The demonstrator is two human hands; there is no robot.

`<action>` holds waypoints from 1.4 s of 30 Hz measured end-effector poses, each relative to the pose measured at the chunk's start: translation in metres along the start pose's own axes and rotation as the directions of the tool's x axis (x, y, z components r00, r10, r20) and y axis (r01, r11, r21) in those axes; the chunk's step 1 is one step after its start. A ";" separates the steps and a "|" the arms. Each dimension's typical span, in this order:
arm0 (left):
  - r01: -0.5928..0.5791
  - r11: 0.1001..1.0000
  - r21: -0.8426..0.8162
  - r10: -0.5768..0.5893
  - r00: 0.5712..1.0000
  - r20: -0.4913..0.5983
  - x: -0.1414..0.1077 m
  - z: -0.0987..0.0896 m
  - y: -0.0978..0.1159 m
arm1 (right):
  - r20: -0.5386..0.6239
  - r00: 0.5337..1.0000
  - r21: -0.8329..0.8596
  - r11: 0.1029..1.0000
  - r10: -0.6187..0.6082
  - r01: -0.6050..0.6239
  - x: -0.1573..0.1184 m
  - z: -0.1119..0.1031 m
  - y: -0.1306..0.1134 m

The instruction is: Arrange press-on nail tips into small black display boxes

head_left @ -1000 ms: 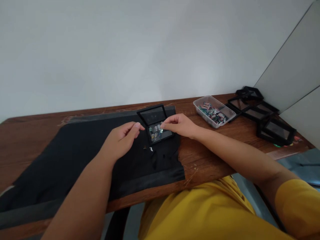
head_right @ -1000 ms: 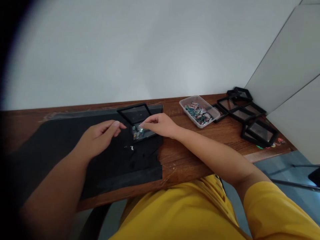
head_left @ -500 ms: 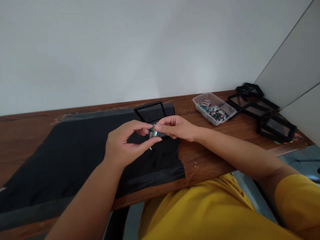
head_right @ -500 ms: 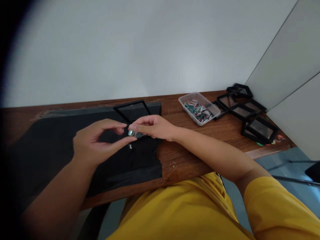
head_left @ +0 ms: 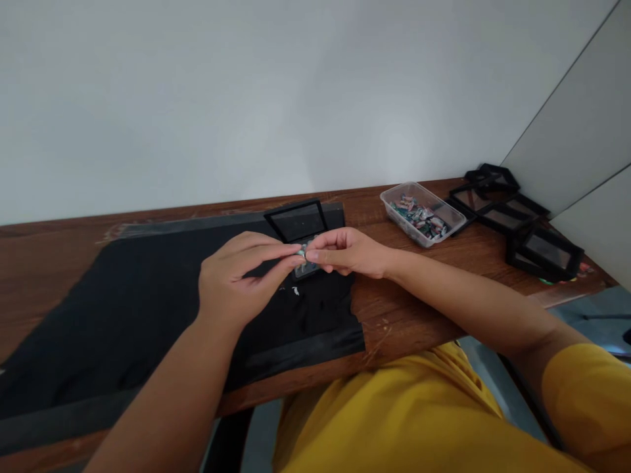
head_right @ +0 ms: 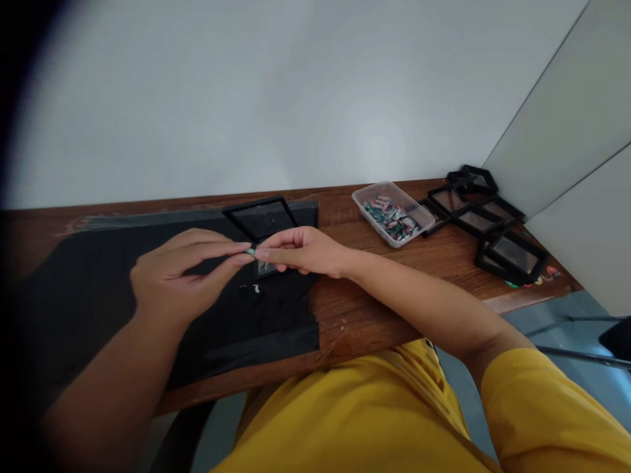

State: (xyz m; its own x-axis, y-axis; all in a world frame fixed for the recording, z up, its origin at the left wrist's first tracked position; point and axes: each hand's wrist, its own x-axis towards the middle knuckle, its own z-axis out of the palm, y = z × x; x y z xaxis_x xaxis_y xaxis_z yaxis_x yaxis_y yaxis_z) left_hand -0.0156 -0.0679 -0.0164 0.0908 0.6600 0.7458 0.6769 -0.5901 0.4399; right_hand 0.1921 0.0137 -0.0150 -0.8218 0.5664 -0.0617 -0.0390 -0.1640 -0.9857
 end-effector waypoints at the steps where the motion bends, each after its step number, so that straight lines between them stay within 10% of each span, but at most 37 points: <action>1: -0.004 1.000 -0.006 0.004 1.000 0.004 0.001 0.000 0.001 | 0.003 1.000 0.007 1.000 0.006 -0.006 0.000 0.000 0.000; 8: -0.124 0.990 0.063 0.122 0.992 0.024 0.002 0.001 -0.004 | 0.001 0.999 0.068 0.997 0.047 -0.047 -0.001 0.000 -0.002; 27: 0.035 0.996 0.078 -0.045 0.990 0.133 0.003 0.002 -0.006 | 0.021 0.998 0.056 0.996 0.063 -0.064 -0.001 -0.006 -0.007; 32: 0.120 0.988 0.101 -0.134 0.981 0.140 0.003 0.001 -0.010 | -0.172 0.984 -0.144 0.989 -0.048 0.023 0.006 -0.011 -0.004; 35: 0.209 0.969 0.129 -0.228 0.961 0.156 0.002 0.004 -0.019 | -0.355 0.898 -0.434 0.897 -0.261 0.089 0.006 -0.014 -0.002; 42: 0.163 0.970 0.179 -0.212 0.931 0.298 -0.003 0.027 -0.032 | -0.225 0.878 -0.733 0.667 -0.422 0.132 -0.006 -0.017 0.001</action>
State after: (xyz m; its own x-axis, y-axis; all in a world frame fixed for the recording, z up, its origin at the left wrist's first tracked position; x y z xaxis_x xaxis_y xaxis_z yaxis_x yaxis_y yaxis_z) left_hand -0.0179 -0.0383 -0.0466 0.1588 0.8776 0.4523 0.8024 -0.3816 0.4588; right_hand 0.2065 0.0242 -0.0181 -0.5773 0.7486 0.3260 0.2823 0.5576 -0.7807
